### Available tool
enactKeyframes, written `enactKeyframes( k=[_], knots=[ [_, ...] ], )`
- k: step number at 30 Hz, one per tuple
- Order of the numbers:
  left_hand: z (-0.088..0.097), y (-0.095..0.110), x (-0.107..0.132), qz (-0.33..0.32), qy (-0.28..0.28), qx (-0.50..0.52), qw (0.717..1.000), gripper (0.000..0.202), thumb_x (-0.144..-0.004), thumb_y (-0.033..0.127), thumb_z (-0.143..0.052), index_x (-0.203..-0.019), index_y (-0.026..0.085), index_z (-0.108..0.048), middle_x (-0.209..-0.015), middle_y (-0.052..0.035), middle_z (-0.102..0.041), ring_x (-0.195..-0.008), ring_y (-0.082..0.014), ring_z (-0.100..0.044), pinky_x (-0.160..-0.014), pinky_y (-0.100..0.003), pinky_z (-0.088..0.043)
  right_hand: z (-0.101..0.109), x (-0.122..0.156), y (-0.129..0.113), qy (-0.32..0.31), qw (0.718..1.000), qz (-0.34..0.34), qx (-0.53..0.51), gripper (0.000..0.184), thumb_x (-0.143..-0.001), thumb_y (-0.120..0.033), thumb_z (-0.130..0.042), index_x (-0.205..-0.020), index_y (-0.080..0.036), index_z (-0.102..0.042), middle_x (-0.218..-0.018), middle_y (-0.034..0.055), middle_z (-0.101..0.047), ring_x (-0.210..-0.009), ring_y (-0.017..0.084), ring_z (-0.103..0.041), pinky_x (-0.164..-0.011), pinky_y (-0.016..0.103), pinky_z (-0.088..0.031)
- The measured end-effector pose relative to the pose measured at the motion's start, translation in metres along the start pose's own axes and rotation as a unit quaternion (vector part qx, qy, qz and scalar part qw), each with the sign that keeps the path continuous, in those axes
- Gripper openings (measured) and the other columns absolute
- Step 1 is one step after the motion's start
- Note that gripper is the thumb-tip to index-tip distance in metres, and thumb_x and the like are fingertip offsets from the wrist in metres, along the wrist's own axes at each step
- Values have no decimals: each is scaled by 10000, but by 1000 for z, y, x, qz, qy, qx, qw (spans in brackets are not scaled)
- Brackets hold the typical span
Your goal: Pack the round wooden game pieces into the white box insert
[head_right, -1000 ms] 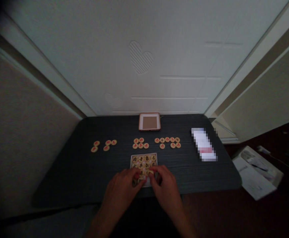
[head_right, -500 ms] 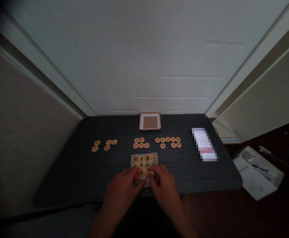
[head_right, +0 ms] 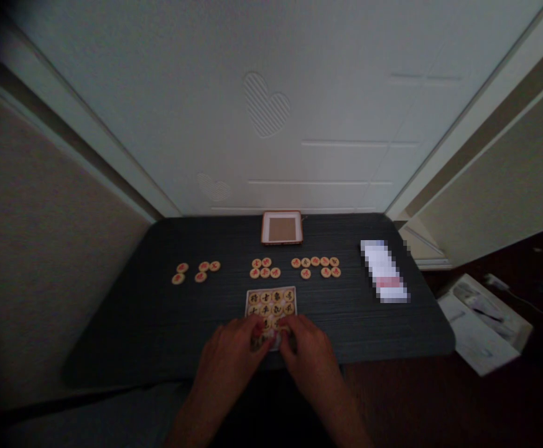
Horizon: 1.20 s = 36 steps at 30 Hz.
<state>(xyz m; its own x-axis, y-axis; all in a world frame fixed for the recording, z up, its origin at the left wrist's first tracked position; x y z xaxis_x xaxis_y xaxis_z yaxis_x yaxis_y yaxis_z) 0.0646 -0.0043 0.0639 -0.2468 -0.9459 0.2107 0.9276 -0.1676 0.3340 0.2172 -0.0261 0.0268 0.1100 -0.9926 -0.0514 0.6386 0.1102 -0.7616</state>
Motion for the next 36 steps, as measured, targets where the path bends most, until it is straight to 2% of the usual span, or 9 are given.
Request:
enactKeyframes(
  k=[14, 21, 27, 36],
  knots=[
    [-1, -3, -2, -19, -18, 51, 998, 45, -908, 214, -630, -946, 226, -649, -998, -31, -730, -941, -238, -687, -816, -348, -473, 3, 1, -4, -3, 1000, -18, -2, 228, -932, -113, -545, -1069, -222, -691, -1017, 47, -732, -946, 205, -703, -910, 338, -523],
    [1, -4, -5, -9, -14, 47, 999, 41, -890, 259, -659, -901, 221, -647, -930, -27, -729, -918, -245, -688, -791, -347, -462, 8, 4, -16, -30, 999, -25, -3, 215, -923, -102, -559, -1029, -230, -695, -984, 22, -735, -908, 192, -702, -876, 318, -518],
    [0, -5, -5, 1, -18, 41, 999, 54, -888, 278, -659, -895, 226, -649, -919, -20, -739, -891, -235, -693, -775, -328, -449, 3, 3, -14, -51, 998, -39, -11, 219, -943, -117, -534, -1038, -235, -692, -1017, 19, -745, -924, 195, -713, -860, 318, -518],
    [5, -2, -5, 3, -32, 49, 998, 46, -906, 274, -625, -908, 240, -656, -960, -10, -752, -902, -224, -704, -768, -315, -446, 2, 3, -7, -19, 999, -30, -16, 218, -944, -154, -525, -1061, -230, -692, -1038, 39, -758, -955, 202, -725, -894, 323, -526]
  ],
)
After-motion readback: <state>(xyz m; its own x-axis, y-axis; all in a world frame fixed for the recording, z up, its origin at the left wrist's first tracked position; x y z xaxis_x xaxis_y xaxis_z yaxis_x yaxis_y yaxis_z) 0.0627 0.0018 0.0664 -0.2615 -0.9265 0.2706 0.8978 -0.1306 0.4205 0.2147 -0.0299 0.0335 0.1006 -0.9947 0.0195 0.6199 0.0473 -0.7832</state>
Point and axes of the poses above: each hand's wrist, its own x-axis away from the middle knuckle, its own z-axis out of the back of the hand, y = z × x, the point moved 4 cm from there along -x, towards the middle knuckle
